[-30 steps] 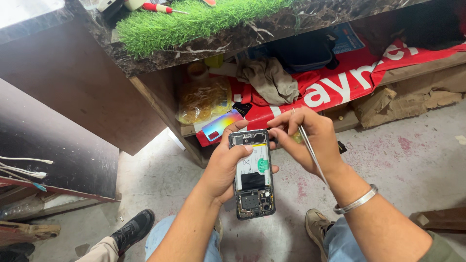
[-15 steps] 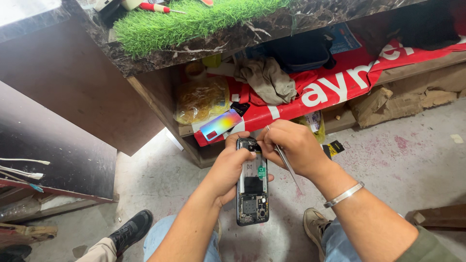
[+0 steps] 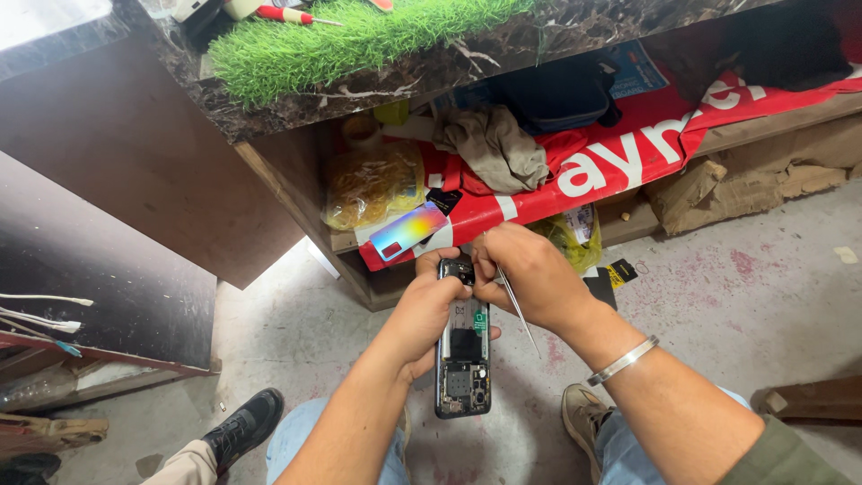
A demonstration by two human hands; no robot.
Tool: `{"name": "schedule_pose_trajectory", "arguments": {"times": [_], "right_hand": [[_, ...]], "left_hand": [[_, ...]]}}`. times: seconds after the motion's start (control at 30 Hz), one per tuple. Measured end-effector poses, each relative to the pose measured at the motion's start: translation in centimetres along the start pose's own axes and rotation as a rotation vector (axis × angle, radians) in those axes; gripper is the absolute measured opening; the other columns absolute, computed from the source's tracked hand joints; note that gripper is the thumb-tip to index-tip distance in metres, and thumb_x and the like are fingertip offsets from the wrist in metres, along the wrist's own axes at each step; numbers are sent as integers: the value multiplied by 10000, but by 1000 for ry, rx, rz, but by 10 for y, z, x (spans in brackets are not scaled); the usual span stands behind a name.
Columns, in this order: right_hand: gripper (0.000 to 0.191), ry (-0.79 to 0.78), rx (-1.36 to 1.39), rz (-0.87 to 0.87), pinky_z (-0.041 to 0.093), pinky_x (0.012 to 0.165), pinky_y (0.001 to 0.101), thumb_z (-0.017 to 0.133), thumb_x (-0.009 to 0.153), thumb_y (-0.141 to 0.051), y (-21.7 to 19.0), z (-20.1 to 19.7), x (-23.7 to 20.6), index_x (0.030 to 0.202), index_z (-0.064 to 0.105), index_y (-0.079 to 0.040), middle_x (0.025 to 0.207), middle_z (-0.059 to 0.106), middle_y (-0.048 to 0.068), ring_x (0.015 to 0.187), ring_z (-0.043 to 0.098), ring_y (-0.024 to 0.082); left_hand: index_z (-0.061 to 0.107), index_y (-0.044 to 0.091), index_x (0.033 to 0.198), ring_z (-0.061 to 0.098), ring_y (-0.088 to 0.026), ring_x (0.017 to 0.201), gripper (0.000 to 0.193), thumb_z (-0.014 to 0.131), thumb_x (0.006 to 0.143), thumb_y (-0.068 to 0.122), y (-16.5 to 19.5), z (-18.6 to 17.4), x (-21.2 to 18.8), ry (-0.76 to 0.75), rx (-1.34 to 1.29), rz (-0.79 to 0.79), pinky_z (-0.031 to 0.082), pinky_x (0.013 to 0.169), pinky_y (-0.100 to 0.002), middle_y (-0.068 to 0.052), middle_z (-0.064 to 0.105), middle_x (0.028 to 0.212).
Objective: The person holds an opened smartphone on their lap and uses a metal pry tool to work around the inside of the device, prying along the edges of the battery and internal components while rotating the phone to reach different sides.
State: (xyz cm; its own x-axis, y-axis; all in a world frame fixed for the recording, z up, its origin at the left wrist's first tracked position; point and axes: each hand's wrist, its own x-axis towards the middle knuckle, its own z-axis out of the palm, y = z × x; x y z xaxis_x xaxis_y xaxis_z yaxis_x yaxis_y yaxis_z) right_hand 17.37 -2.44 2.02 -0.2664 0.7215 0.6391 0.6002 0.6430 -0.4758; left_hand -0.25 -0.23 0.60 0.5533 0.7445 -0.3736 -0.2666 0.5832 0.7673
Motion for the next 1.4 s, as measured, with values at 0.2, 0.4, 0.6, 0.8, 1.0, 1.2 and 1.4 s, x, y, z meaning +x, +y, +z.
{"name": "schedule_pose_trajectory", "arguments": {"times": [0.2, 0.4, 0.6, 0.8, 1.0, 1.2, 1.4], "right_hand": [[355, -13, 102, 76, 524, 695, 356, 767, 708, 14, 2, 1, -4, 822, 438, -55, 814, 607, 77, 766, 619, 260], [322, -156, 631, 426, 511, 736, 288, 657, 794, 20, 21, -8, -13, 839, 357, -89, 800, 572, 22, 795, 551, 148], [185, 44, 1154, 353, 380, 660, 247, 494, 834, -60, 48, -24, -22, 956, 369, -123, 817, 449, 15, 735, 412, 99], [147, 222, 1092, 397, 366, 623, 249, 484, 916, -64, 54, -26, -21, 988, 368, -118, 744, 429, 14, 651, 369, 90], [396, 240, 812, 392, 519, 743, 255, 673, 870, 58, 38, -20, -11, 990, 341, -121, 961, 583, 87, 829, 577, 107], [437, 232, 728, 315, 571, 885, 259, 707, 908, 68, 34, -16, -9, 1039, 327, -102, 1232, 647, 152, 1023, 676, 125], [389, 281, 702, 367, 523, 756, 218, 714, 936, 34, 40, -9, -16, 994, 356, -106, 988, 656, 85, 862, 630, 87]], "left_hand": [[328, 152, 1398, 701, -334, 801, 617, 484, 812, 35, 2, -1, -1, -24, -24, 3, 654, 656, -504, -186, 564, 1160], [334, 136, 1406, 679, -366, 884, 629, 468, 801, 25, 4, -1, 1, 1, -52, 24, 651, 698, -537, -224, 569, 1145], [316, 113, 1400, 605, -407, 1198, 630, 467, 797, 10, 12, 0, -8, -288, -184, 175, 615, 844, -594, -297, 556, 1315], [316, 124, 1405, 605, -406, 1202, 637, 495, 804, 9, 14, 6, -17, -401, -208, 223, 606, 861, -606, -297, 549, 1325], [344, 114, 1394, 611, -408, 1198, 552, 517, 871, 74, 14, 6, -18, -369, -243, 228, 602, 865, -611, -294, 542, 1327], [425, 66, 1353, 621, -442, 1172, 455, 337, 1012, 355, 15, 1, -15, -417, -454, 204, 592, 858, -640, -327, 587, 1309], [439, 90, 1347, 614, -428, 1227, 420, 298, 1022, 316, 15, 0, -16, -441, -452, 220, 564, 938, -622, -336, 557, 1397]]}}
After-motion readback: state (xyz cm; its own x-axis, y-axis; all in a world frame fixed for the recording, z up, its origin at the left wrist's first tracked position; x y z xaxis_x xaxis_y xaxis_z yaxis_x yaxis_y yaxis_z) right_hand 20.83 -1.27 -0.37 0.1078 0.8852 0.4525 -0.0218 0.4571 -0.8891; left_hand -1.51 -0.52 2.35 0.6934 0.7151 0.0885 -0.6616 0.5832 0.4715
